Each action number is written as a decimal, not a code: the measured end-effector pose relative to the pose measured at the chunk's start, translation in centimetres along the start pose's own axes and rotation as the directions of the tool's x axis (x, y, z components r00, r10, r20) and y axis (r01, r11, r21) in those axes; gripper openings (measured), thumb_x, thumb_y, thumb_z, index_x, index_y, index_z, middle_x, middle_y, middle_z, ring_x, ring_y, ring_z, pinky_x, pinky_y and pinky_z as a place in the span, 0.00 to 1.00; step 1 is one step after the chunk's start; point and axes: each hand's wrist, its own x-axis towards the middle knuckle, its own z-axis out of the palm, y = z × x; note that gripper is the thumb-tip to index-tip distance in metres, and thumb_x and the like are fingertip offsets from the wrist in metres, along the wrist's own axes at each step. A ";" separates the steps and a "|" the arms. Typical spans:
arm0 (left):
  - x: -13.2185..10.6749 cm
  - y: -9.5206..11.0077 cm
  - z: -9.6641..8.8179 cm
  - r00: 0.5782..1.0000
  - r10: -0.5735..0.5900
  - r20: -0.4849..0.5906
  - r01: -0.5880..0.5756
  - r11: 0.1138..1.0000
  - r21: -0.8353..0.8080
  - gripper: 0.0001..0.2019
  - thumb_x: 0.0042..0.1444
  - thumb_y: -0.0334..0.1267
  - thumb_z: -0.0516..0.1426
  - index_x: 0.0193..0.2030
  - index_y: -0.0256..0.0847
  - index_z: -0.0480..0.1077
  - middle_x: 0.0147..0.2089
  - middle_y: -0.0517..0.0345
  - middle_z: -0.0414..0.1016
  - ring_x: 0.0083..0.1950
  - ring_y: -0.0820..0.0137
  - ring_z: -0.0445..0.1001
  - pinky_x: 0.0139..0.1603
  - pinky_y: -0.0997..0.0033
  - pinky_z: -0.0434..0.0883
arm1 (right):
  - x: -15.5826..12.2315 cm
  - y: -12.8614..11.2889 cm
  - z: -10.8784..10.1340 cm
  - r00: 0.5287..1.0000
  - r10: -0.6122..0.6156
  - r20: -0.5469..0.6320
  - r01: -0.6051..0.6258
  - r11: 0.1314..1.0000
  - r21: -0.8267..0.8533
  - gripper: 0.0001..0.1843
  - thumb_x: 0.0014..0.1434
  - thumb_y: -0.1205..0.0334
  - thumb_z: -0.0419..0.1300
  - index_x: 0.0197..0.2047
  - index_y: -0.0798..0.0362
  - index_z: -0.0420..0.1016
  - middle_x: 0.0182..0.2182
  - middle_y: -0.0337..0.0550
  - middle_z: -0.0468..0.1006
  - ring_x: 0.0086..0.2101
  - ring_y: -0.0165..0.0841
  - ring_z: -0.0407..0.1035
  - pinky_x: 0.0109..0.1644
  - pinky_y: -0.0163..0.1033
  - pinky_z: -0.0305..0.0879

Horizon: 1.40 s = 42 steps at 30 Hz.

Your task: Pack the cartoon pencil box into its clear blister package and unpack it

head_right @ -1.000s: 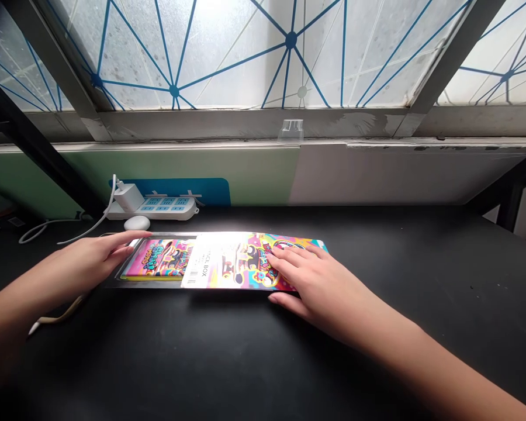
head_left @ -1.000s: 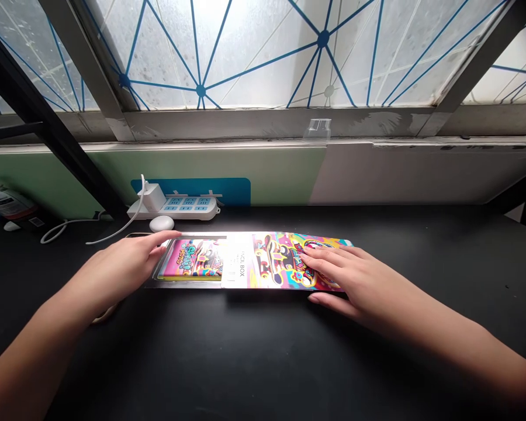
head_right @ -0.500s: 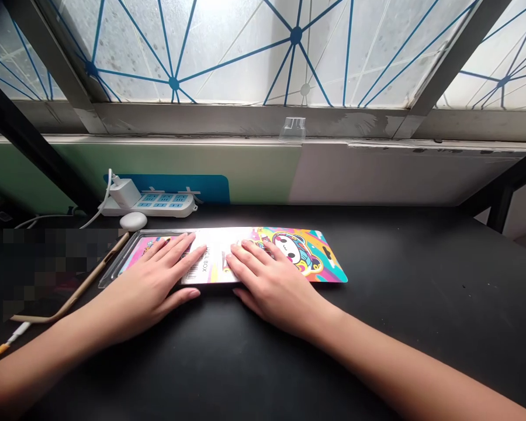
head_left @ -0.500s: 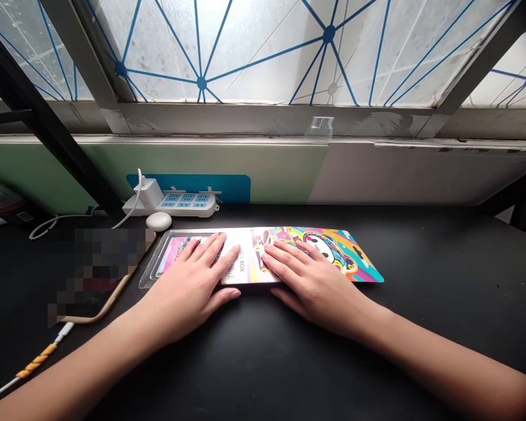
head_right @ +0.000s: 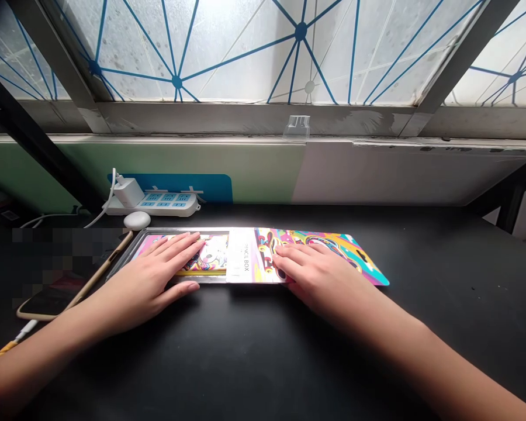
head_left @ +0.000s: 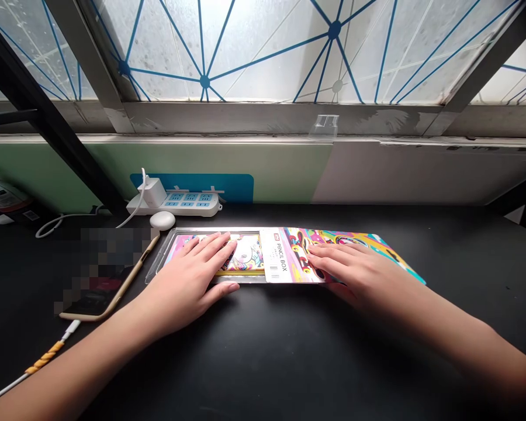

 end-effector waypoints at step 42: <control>0.3 -2.5 -0.9 0.999 -0.024 -0.021 0.023 0.998 -0.061 0.30 0.71 0.59 0.45 0.75 0.51 0.57 0.75 0.51 0.59 0.75 0.50 0.55 0.70 0.43 0.58 | 0.3 0.8 0.5 0.985 0.069 -0.160 -0.052 0.993 0.105 0.25 0.68 0.75 0.49 0.64 0.53 0.72 0.59 0.50 0.79 0.57 0.42 0.74 0.60 0.52 0.74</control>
